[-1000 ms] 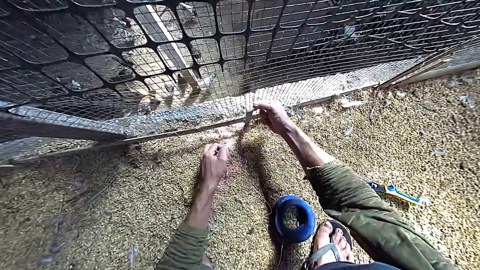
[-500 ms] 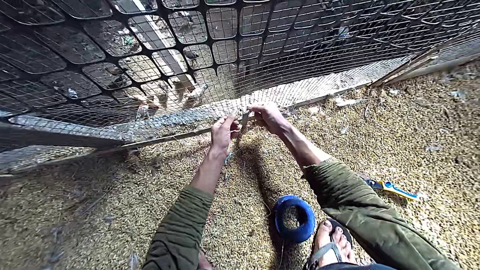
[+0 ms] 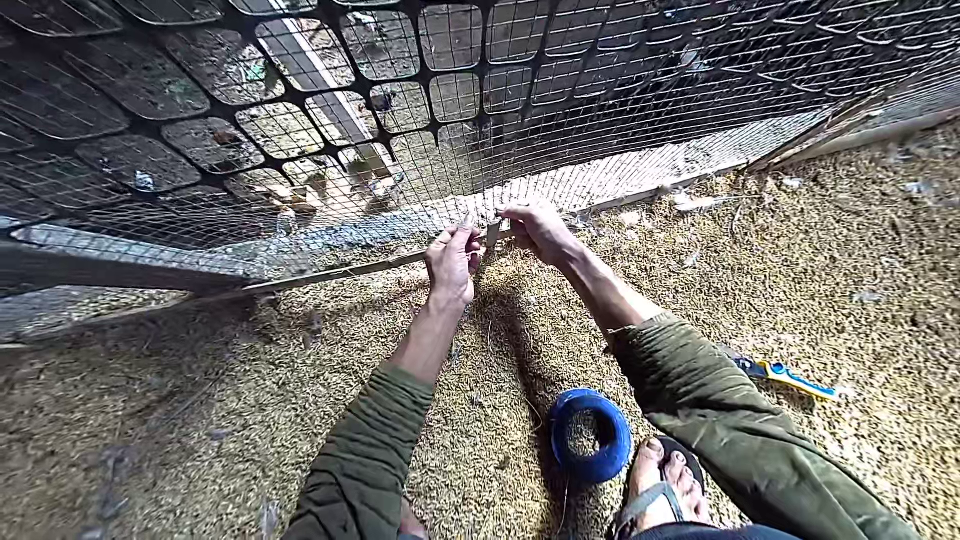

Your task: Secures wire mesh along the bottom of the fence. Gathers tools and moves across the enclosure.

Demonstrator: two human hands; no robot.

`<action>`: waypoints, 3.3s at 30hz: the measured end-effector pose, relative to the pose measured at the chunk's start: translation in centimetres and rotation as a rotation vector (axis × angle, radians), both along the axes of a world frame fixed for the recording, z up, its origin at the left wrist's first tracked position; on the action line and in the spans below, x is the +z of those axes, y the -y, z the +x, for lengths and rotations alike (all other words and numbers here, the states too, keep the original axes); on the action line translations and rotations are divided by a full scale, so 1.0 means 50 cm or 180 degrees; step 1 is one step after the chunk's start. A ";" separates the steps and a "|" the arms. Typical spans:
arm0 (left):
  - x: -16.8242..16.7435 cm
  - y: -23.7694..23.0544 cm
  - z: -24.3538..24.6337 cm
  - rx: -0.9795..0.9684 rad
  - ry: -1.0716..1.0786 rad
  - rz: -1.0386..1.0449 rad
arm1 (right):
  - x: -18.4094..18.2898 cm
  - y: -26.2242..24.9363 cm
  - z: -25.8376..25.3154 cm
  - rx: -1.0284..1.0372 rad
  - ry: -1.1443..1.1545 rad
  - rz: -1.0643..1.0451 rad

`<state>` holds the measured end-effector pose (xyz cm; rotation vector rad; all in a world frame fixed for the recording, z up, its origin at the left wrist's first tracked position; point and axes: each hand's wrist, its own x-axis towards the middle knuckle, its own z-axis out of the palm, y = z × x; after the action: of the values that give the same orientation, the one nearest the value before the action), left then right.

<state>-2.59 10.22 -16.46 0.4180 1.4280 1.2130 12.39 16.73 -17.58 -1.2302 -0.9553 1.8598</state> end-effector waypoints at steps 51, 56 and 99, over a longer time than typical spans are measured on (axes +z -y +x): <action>-0.031 0.143 -0.004 -0.1715 -0.2743 0.1624 | 0.009 0.156 -0.021 0.0534 0.0228 0.0393; -0.042 0.128 -0.035 -0.1470 -0.3021 0.1860 | -0.004 0.153 -0.007 0.0695 0.0630 0.0810; -0.089 -0.023 -0.077 -0.1178 -0.3963 0.3402 | 0.010 0.110 0.040 0.0184 0.1149 0.1008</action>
<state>-6.45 11.38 -20.91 2.3682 1.3679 1.3461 14.39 11.22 -17.07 -1.3719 -1.4318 1.4779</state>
